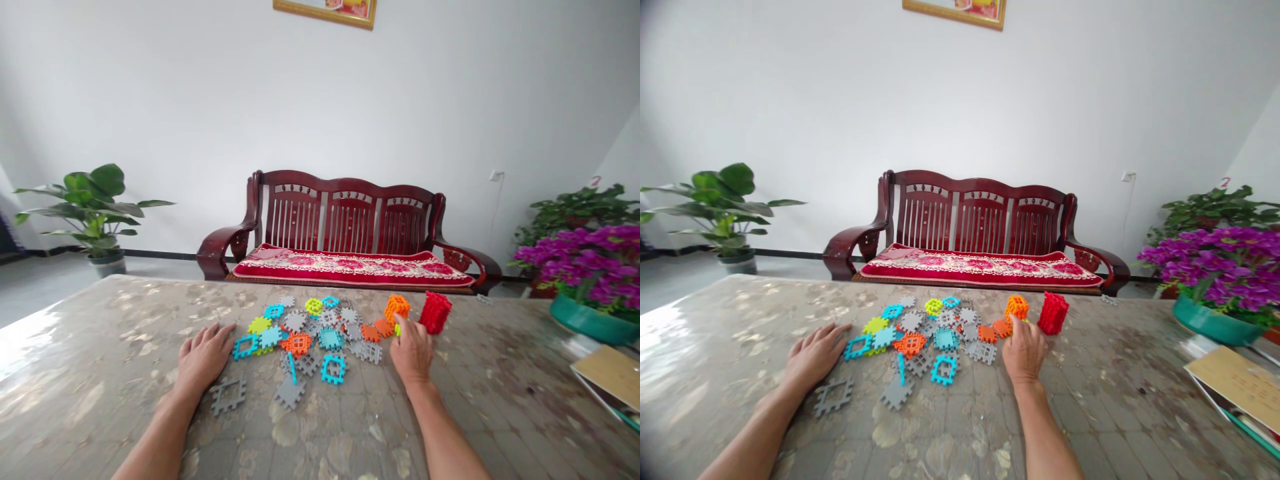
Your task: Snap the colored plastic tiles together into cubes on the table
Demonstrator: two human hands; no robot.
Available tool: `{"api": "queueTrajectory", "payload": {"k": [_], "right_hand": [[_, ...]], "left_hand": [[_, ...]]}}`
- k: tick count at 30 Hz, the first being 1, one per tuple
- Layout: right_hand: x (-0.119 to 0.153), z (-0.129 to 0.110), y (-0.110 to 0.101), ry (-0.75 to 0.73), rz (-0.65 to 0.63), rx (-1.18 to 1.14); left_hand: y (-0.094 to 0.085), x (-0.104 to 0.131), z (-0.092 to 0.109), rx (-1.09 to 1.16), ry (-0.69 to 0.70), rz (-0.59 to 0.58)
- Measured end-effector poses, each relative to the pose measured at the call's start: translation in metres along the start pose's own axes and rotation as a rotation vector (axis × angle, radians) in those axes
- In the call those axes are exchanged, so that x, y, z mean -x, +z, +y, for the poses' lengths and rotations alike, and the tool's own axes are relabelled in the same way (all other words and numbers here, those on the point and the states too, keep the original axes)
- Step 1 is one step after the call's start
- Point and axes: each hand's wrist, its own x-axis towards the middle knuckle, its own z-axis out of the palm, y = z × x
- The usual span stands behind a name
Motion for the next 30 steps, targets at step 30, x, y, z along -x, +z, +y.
{"api": "queueTrajectory", "payload": {"k": [30], "right_hand": [[-0.010, -0.113, 0.013, -0.367, -0.262, -0.321]], "left_hand": [[-0.007, 0.007, 0.007, 0.061, -0.029, -0.001]]}}
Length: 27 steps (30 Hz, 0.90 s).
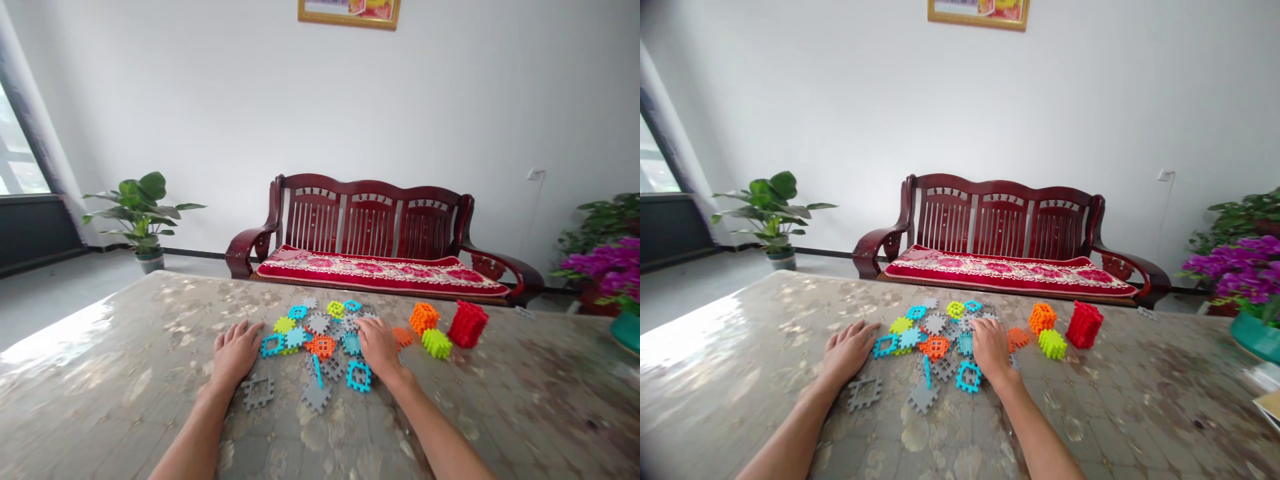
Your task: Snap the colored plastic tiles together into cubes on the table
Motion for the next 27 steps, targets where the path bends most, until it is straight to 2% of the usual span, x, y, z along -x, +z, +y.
{"api": "queueTrajectory", "payload": {"k": [4, 10, 14, 22, 27], "right_hand": [[-0.038, -0.020, 0.011, 0.041, -0.084, 0.025], [-0.079, -0.029, 0.027, 0.034, -0.161, 0.088], [-0.087, -0.030, 0.034, 0.049, -0.218, 0.129], [-0.091, -0.040, 0.027, 0.073, -0.273, 0.225], [-0.095, -0.048, 0.030, 0.090, -0.274, 0.260]], "left_hand": [[-0.001, 0.000, 0.000, -0.011, -0.007, -0.012], [-0.005, 0.000, 0.002, -0.017, -0.022, -0.047], [-0.006, 0.000, 0.002, -0.013, -0.015, -0.038], [-0.003, 0.000, 0.003, -0.023, -0.019, -0.024], [-0.004, 0.000, 0.004, -0.036, -0.021, -0.030]]}}
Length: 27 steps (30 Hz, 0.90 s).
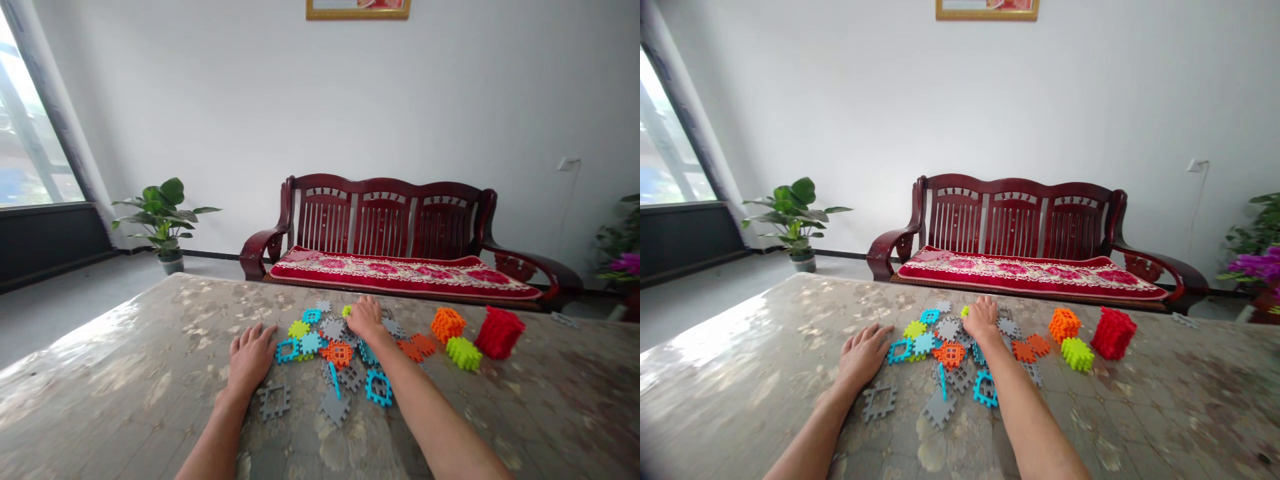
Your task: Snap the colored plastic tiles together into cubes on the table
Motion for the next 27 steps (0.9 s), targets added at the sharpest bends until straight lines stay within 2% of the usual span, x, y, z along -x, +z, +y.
{"api": "queueTrajectory", "payload": {"k": [5, 10, 15, 19, 22, 27], "right_hand": [[-0.007, -0.008, 0.005, 0.013, -0.019, 0.016], [-0.009, -0.009, 0.008, -0.040, -0.025, 0.005], [-0.002, 0.000, -0.003, -0.107, 0.035, -0.041], [0.013, 0.020, -0.017, -0.096, 0.094, -0.080], [0.034, 0.043, -0.023, -0.030, 0.116, -0.099], [0.073, 0.085, -0.017, 0.145, 0.133, -0.144]], "left_hand": [[-0.002, 0.000, 0.001, -0.006, -0.001, -0.005], [-0.003, 0.000, 0.000, 0.004, 0.000, -0.012], [-0.003, 0.000, 0.000, 0.011, 0.000, -0.021], [-0.001, 0.000, -0.001, 0.014, 0.002, -0.011], [0.001, -0.001, -0.003, 0.008, 0.003, -0.012], [0.002, -0.002, -0.002, -0.002, 0.013, 0.005]]}}
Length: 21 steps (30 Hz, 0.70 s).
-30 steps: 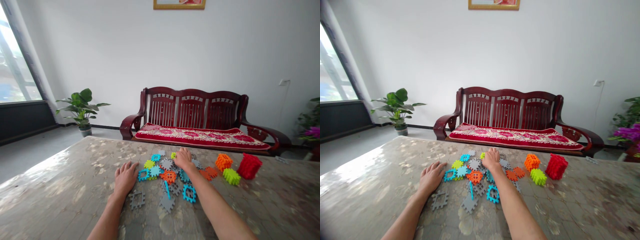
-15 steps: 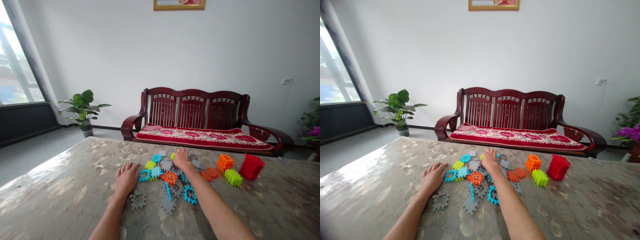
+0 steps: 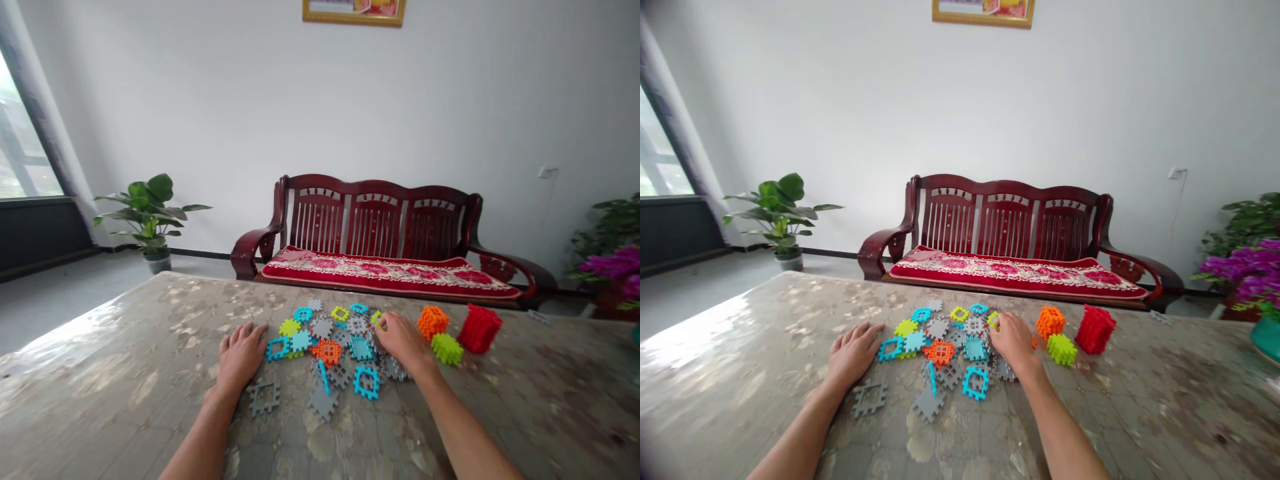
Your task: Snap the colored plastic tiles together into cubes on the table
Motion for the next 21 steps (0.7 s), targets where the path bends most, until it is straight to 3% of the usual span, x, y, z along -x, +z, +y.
{"api": "queueTrajectory", "payload": {"k": [4, 9, 21], "right_hand": [[0.016, 0.029, 0.011, -0.001, 0.007, -0.070], [0.023, 0.048, 0.023, 0.050, 0.049, -0.215], [0.032, 0.034, 0.017, 0.079, 0.060, -0.066]], "left_hand": [[0.000, -0.001, 0.000, 0.002, 0.011, 0.016], [0.004, -0.003, -0.003, 0.009, 0.007, 0.011], [0.006, -0.007, -0.007, -0.016, 0.018, 0.013]]}}
